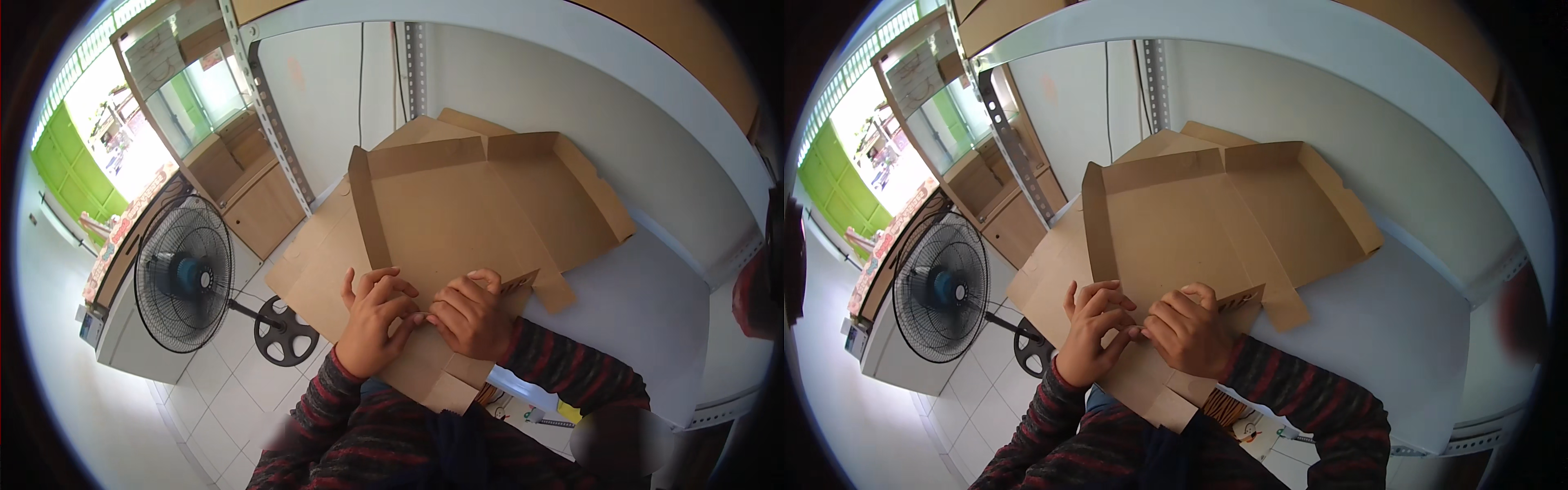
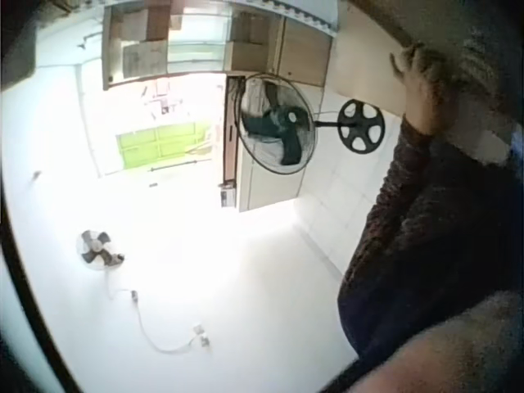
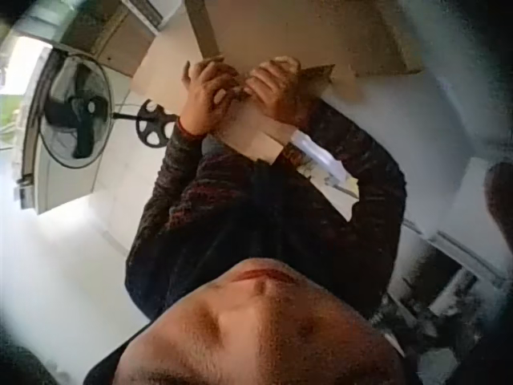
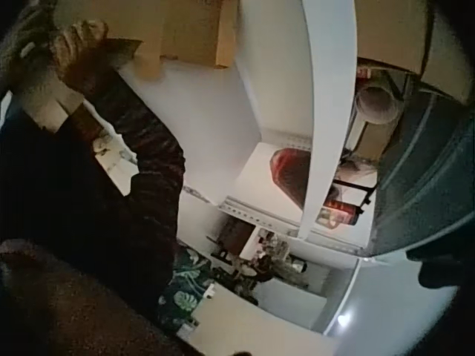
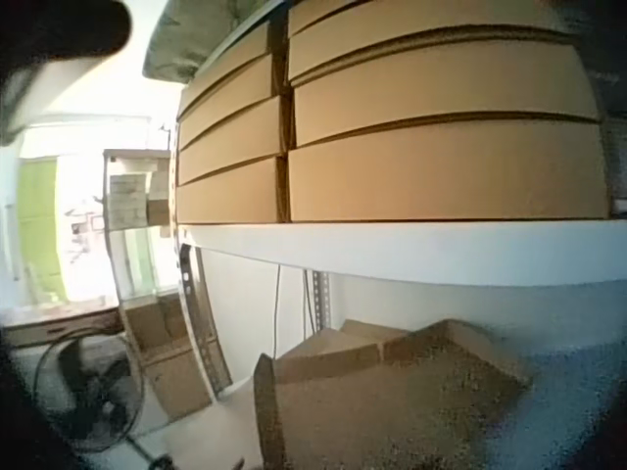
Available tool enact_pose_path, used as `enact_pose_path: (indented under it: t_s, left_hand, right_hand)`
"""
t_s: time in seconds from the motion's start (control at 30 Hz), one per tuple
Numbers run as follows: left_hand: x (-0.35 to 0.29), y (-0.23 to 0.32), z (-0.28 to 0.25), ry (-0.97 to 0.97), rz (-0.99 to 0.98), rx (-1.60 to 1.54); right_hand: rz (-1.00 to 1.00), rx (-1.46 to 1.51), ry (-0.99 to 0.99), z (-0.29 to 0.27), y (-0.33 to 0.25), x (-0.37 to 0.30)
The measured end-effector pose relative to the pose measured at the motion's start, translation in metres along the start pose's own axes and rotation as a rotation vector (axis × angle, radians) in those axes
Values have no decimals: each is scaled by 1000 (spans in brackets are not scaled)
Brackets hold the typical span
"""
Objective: The person assembles flat cardboard boxes by folding flaps and securing them with adhesive tape. They handle multiple boxes, folding each one into a three-dimensional shape and taping the seams to complete the assembly.
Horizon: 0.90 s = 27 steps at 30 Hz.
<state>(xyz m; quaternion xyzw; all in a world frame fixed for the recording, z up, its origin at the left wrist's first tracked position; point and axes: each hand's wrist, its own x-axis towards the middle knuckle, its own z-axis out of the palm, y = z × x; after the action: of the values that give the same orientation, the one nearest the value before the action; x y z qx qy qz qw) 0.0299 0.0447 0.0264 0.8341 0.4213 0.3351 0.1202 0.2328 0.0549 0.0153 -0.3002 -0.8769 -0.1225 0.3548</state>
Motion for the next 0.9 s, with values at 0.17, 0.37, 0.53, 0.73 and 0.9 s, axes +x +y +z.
enact_pose_path:
  t_s: [0.17, 0.37, 0.53, 0.73, 0.9]
  left_hand:
    - [5, -2, -3, -24, 128, 55]
    - [23, -12, -26, -248, 217, 102]
    - [63, 8, -43, -546, 339, 175]
    - [104, 36, 5, -522, 485, -56]
    - [117, 36, 31, -522, 515, -32]
  right_hand:
    - [-35, -68, 12, -1, 1, -8]
    - [-28, -265, 214, -32, 0, -21]
    - [388, -303, 236, -84, 16, -79]
    - [615, -161, 48, -97, 21, -109]
    - [642, -31, -12, -92, 22, -107]
